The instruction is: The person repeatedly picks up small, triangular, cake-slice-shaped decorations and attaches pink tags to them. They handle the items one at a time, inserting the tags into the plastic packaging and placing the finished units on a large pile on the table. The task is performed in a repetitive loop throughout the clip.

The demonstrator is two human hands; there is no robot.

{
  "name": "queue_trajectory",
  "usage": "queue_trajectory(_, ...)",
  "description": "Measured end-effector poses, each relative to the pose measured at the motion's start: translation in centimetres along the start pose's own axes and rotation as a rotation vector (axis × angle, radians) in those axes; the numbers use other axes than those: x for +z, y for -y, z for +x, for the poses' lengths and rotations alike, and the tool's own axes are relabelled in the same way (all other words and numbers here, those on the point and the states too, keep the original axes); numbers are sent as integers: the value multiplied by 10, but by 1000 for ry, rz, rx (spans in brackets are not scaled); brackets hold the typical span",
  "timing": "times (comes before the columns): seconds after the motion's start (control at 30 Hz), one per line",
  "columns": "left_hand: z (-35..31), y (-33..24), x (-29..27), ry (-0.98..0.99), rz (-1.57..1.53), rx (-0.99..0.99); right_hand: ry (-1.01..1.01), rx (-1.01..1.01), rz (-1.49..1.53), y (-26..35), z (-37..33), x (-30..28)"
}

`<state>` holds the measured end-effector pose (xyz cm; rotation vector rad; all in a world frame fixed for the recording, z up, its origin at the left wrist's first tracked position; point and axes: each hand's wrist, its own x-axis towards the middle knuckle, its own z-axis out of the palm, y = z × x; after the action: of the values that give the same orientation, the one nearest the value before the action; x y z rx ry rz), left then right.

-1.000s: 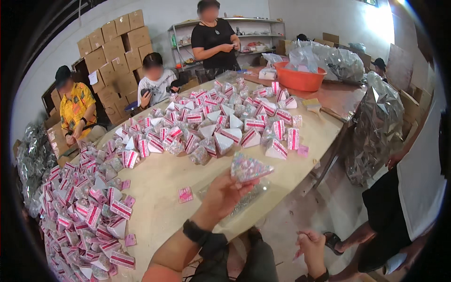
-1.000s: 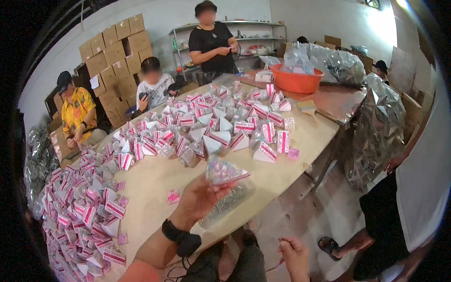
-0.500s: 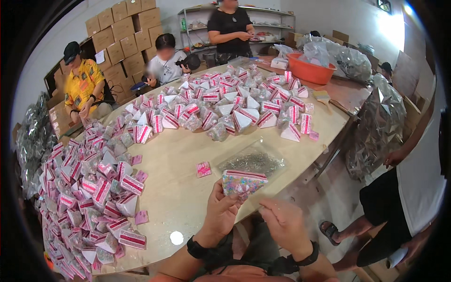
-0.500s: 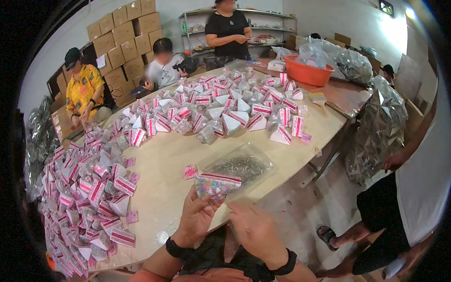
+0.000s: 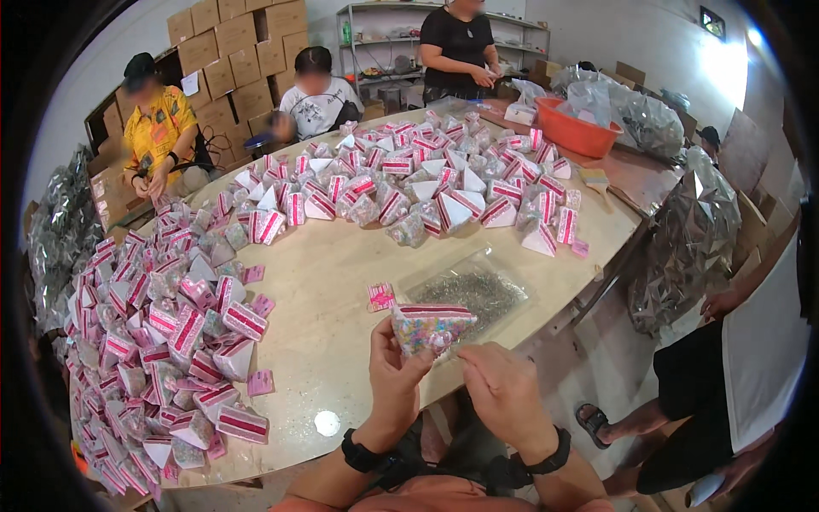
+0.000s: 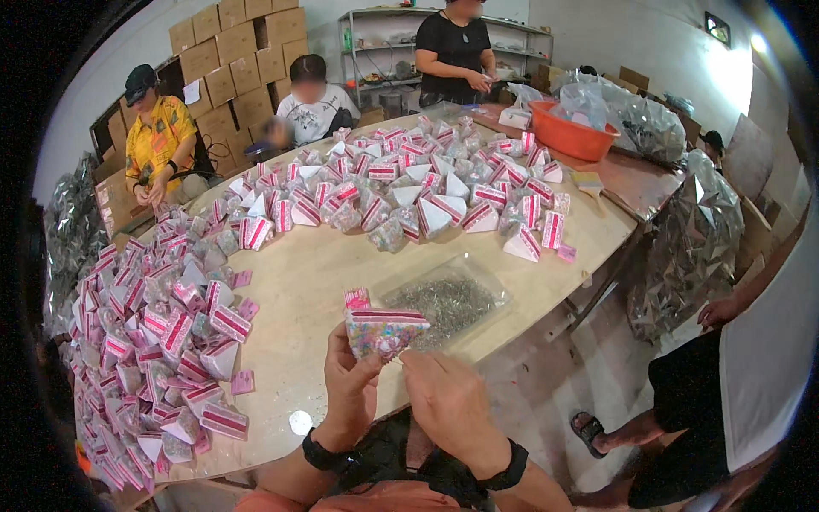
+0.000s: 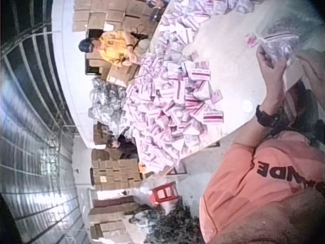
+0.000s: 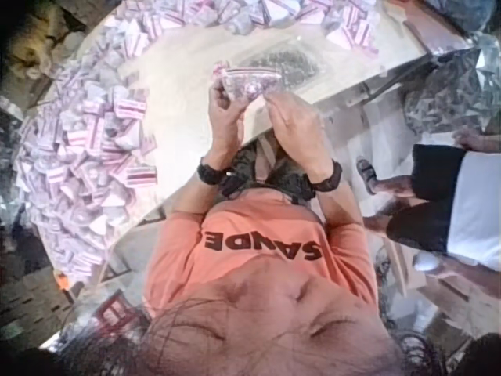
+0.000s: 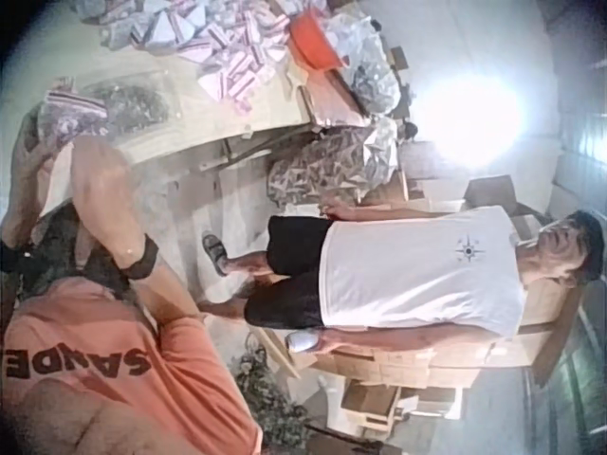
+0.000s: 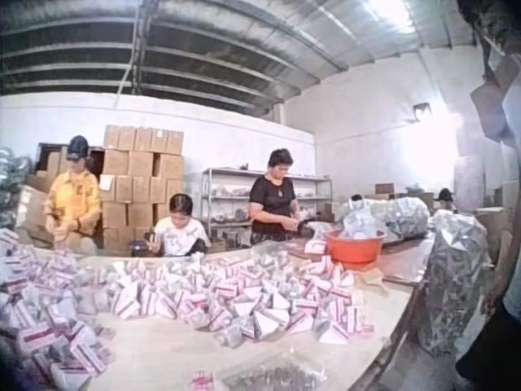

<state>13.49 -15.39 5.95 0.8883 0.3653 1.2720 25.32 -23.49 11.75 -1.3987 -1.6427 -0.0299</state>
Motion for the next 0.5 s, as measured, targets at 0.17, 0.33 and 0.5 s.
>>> queue_trajectory(0.17, -1, 4, 1, -9, 37, 29, -19, 13, -28, -3, -2, 4)
queue_trajectory(0.33, -2, 3, 4, -11, 96, 82, -15, 12, -52, -3, -2, 1)
queue_trajectory(0.5, -3, 6, 6, -10, 150, 96, -30, 14, -81, -6, -4, 3)
